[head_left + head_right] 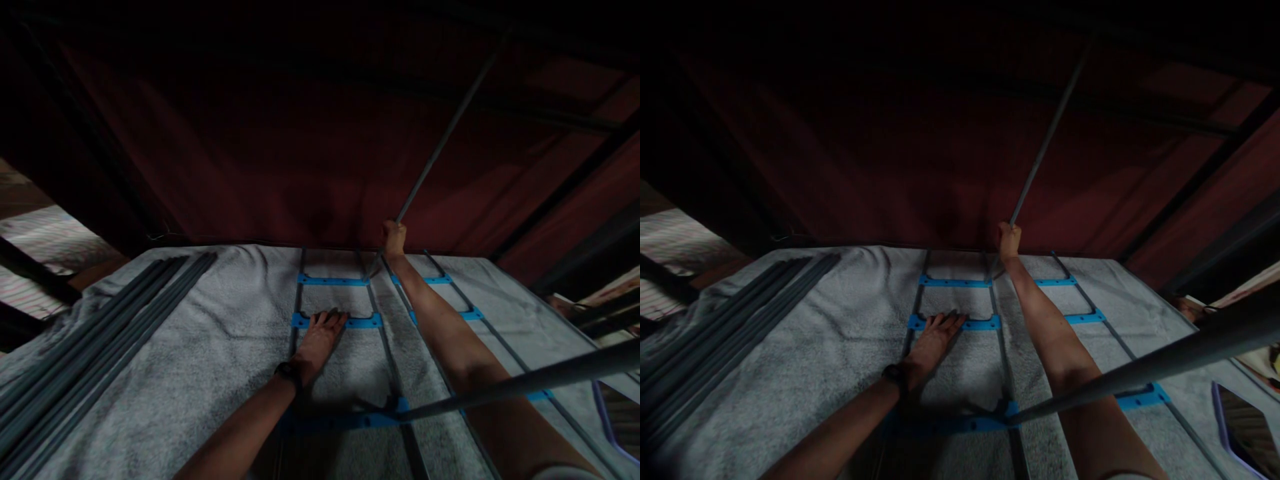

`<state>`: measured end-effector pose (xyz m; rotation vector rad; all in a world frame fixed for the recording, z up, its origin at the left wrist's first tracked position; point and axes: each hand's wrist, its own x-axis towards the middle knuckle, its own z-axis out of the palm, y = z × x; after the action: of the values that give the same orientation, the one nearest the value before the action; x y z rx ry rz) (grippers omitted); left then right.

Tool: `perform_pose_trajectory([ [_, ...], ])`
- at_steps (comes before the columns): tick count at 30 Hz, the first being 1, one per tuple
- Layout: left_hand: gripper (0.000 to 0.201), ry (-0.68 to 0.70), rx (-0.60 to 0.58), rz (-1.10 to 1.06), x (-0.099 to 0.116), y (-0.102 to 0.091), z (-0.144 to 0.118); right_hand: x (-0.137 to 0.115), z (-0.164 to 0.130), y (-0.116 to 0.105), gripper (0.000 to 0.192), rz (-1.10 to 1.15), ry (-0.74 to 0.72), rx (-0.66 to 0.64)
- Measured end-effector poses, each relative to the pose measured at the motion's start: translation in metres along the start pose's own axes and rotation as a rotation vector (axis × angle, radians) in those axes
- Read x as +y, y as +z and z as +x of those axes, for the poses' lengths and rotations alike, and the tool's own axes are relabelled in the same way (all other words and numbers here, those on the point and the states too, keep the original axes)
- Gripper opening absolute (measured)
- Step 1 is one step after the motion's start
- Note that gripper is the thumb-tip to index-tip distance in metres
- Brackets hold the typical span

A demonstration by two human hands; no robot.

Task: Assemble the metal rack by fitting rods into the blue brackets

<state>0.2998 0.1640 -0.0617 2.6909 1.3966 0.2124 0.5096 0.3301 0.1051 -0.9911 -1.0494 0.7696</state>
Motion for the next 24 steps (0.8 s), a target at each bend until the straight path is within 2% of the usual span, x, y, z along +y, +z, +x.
perform_pose_trajectory([
  [5,0.068,0.015,-0.011,-0.046,-0.002,-0.003,0.001,0.013,0.004,0.01,0.046,0.079,0.004,-0.111],
  [12,0.077,0.032,0.015,-0.025,-0.006,0.006,0.002,0.019,0.006,-0.001,0.046,0.162,-0.009,-0.164],
  [16,0.075,0.033,0.0,-0.045,-0.006,0.004,0.003,0.021,0.006,0.003,0.048,0.155,0.027,-0.241],
  [19,0.072,0.017,-0.009,-0.057,-0.005,0.0,0.003,0.022,0.004,0.006,0.048,0.157,0.027,-0.227],
  [24,0.068,-0.005,-0.021,-0.038,-0.004,0.0,0.004,0.017,0.001,0.01,0.045,0.101,0.024,-0.115],
])
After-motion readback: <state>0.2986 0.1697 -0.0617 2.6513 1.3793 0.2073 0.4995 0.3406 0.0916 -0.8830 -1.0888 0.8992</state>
